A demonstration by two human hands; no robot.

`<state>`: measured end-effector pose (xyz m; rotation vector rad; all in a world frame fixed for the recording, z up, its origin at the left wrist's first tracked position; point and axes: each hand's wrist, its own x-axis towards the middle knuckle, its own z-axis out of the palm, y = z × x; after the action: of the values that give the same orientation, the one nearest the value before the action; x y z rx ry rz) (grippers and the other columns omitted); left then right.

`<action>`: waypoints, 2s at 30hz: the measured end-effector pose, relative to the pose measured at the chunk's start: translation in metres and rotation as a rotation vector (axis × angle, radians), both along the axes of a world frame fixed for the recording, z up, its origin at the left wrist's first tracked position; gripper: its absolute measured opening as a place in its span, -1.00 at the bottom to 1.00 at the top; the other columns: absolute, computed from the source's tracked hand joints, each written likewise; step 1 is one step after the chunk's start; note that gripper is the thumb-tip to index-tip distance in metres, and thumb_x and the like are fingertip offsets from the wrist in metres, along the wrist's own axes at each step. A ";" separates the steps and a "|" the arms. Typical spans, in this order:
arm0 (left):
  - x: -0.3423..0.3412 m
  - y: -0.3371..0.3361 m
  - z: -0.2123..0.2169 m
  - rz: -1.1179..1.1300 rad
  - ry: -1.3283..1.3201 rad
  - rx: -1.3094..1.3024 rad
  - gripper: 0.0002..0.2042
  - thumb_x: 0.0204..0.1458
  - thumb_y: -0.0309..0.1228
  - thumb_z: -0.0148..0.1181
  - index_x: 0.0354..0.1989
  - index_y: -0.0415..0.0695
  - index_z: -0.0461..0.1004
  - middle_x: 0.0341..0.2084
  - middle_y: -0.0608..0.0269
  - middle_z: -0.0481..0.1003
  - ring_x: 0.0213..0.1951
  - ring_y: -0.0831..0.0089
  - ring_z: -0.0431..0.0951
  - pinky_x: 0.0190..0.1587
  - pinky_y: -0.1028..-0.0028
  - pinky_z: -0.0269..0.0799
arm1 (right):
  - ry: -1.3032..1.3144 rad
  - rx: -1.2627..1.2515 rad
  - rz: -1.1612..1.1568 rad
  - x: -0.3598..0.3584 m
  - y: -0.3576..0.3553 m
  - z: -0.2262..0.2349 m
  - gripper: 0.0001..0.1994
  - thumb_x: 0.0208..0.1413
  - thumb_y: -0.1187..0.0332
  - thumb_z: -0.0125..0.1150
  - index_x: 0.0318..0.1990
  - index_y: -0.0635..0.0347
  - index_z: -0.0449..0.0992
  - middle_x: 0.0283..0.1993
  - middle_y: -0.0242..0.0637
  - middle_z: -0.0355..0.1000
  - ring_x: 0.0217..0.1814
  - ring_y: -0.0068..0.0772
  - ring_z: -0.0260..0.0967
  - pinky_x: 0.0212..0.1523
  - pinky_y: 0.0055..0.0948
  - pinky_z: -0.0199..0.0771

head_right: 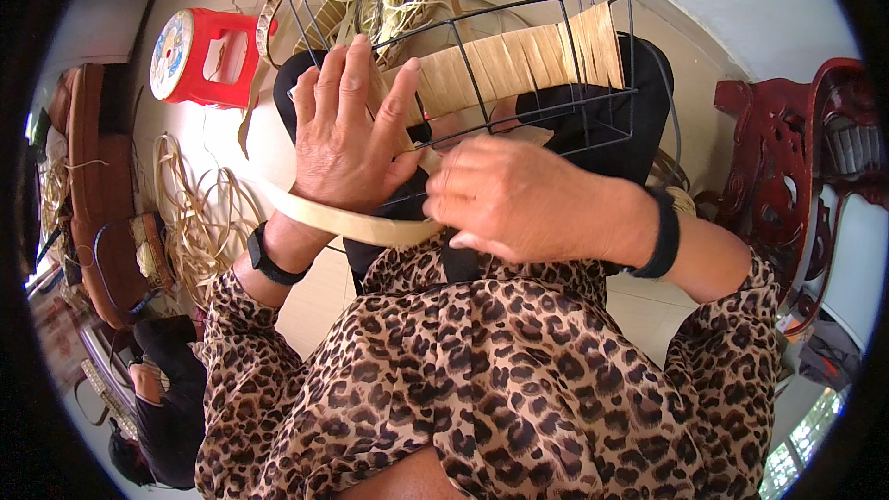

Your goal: The person weaves strips of bamboo or reed onto a black wire frame, securing the strips by hand and positioning new strips across the frame.

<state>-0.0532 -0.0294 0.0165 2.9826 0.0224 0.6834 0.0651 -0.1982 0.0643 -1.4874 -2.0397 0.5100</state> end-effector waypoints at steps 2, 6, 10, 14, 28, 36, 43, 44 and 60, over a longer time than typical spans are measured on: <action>0.001 -0.003 -0.002 0.030 -0.004 0.007 -0.34 -0.13 -0.35 0.09 0.25 0.01 0.11 0.07 -0.32 0.18 0.04 -0.19 0.25 -0.01 -0.17 0.14 | -0.051 0.018 -0.013 0.015 0.005 0.006 -0.76 -0.10 0.28 0.25 -0.34 0.24 0.45 -0.34 -0.22 0.42 -0.22 -0.22 0.41 -0.08 -0.29 0.43; 0.003 -0.008 0.002 0.039 0.014 -0.003 -0.37 -0.12 -0.34 0.11 0.23 -0.01 0.15 0.07 -0.31 0.18 0.05 -0.19 0.25 0.00 -0.19 0.15 | -0.278 0.047 -0.122 0.070 0.024 0.036 -0.75 -0.03 0.27 0.25 -0.24 0.23 0.50 -0.29 -0.25 0.46 -0.19 -0.21 0.43 -0.13 -0.29 0.44; 0.003 -0.013 0.003 0.053 0.035 0.000 -0.40 -0.11 -0.35 0.11 0.21 -0.04 0.18 0.07 -0.29 0.18 0.05 -0.19 0.25 0.00 -0.20 0.15 | -0.262 -0.278 -0.209 0.100 0.061 0.056 -0.77 0.04 0.27 0.21 -0.27 0.26 0.53 -0.37 -0.25 0.49 -0.31 -0.33 0.43 -0.27 -0.40 0.43; 0.005 -0.018 0.003 0.103 0.027 -0.015 -0.42 -0.08 -0.38 0.08 0.21 -0.05 0.18 0.08 -0.26 0.19 0.05 -0.20 0.26 0.01 -0.21 0.14 | -0.142 -0.663 -0.079 0.120 0.110 0.043 -0.73 0.02 0.24 0.19 -0.31 0.32 0.53 -0.44 -0.13 0.50 -0.44 -0.34 0.42 -0.39 -0.41 0.38; -0.001 -0.035 0.019 0.203 0.069 -0.045 -0.53 0.01 -0.38 -0.05 0.18 -0.04 0.27 0.06 -0.17 0.26 0.07 -0.15 0.29 0.09 -0.14 0.11 | -0.099 -1.199 0.648 0.084 0.161 -0.035 -0.61 -0.09 0.38 0.31 -0.05 0.28 0.49 -0.14 -0.15 0.52 -0.13 -0.25 0.44 -0.06 -0.31 0.43; -0.002 -0.043 0.019 0.230 0.022 -0.063 -0.53 0.02 -0.35 -0.05 0.17 -0.01 0.29 0.04 -0.13 0.28 0.07 -0.12 0.32 0.13 -0.14 0.08 | 0.349 -1.196 0.809 0.073 0.137 -0.046 -0.63 -0.10 0.50 0.25 -0.06 0.33 0.46 -0.18 -0.12 0.50 -0.14 -0.22 0.42 -0.09 -0.32 0.42; -0.008 -0.049 0.019 0.250 0.045 -0.029 -0.56 0.05 -0.34 -0.09 0.17 0.02 0.29 0.05 -0.09 0.29 0.07 -0.11 0.34 0.12 -0.14 0.12 | 0.320 -1.152 0.822 0.068 0.117 -0.065 -0.68 -0.07 0.50 0.21 -0.09 0.33 0.46 -0.23 -0.15 0.50 -0.18 -0.22 0.44 -0.11 -0.33 0.44; -0.007 -0.050 0.019 0.243 0.040 -0.041 -0.56 0.05 -0.34 -0.09 0.17 0.01 0.30 0.05 -0.10 0.29 0.06 -0.12 0.34 0.12 -0.15 0.13 | 0.298 -1.143 0.820 0.067 0.115 -0.067 -0.69 -0.07 0.49 0.20 -0.10 0.33 0.46 -0.23 -0.15 0.50 -0.18 -0.22 0.44 -0.11 -0.34 0.45; -0.008 0.000 0.053 -0.056 0.141 -0.542 0.06 -0.56 -0.18 0.51 0.28 -0.16 0.11 0.06 -0.17 0.27 0.09 0.00 0.30 0.08 0.07 0.14 | 0.651 -0.633 0.065 0.161 0.188 -0.071 -0.75 0.21 0.40 -0.08 -0.27 0.40 0.51 -0.35 -0.17 0.52 -0.34 -0.39 0.48 -0.29 -0.46 0.53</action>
<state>-0.0613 -0.0293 0.0692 2.4893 0.1133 0.3804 0.2263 -0.0104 -0.0065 -1.3175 -1.4607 1.5456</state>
